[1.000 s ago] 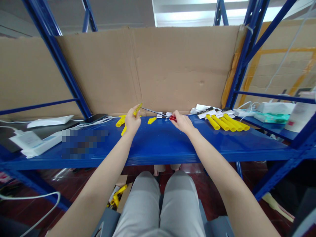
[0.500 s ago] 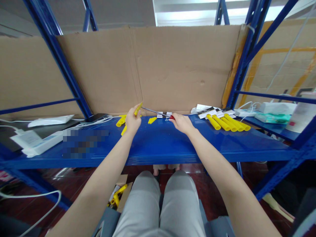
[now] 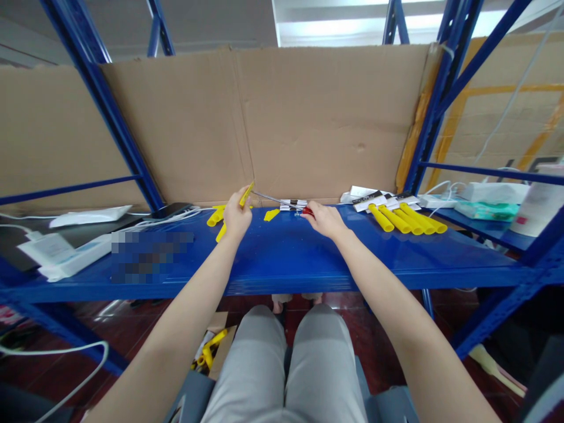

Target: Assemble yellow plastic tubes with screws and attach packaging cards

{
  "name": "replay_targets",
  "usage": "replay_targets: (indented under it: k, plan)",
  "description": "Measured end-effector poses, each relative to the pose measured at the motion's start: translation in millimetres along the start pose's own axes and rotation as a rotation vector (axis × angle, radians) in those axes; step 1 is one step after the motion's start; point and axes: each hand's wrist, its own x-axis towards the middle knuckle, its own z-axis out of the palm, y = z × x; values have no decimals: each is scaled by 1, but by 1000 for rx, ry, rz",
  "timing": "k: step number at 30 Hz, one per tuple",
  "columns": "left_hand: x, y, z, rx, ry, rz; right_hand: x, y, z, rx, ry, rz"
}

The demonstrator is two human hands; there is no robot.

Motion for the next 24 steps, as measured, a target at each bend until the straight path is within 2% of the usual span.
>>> replay_targets:
  k: [7, 13, 20, 24]
  plan:
    - [-1, 1, 0, 7, -8, -12, 1, 2, 1, 68, -35, 0]
    - [-2, 1, 1, 52, -23, 29, 1, 3, -1, -5, -43, 19]
    - [-1, 3, 0, 58, -39, 5, 1, -7, -6, -38, -193, 64]
    - [-1, 6, -2, 91, -49, -19, 1, -8, -5, -1, -212, 55]
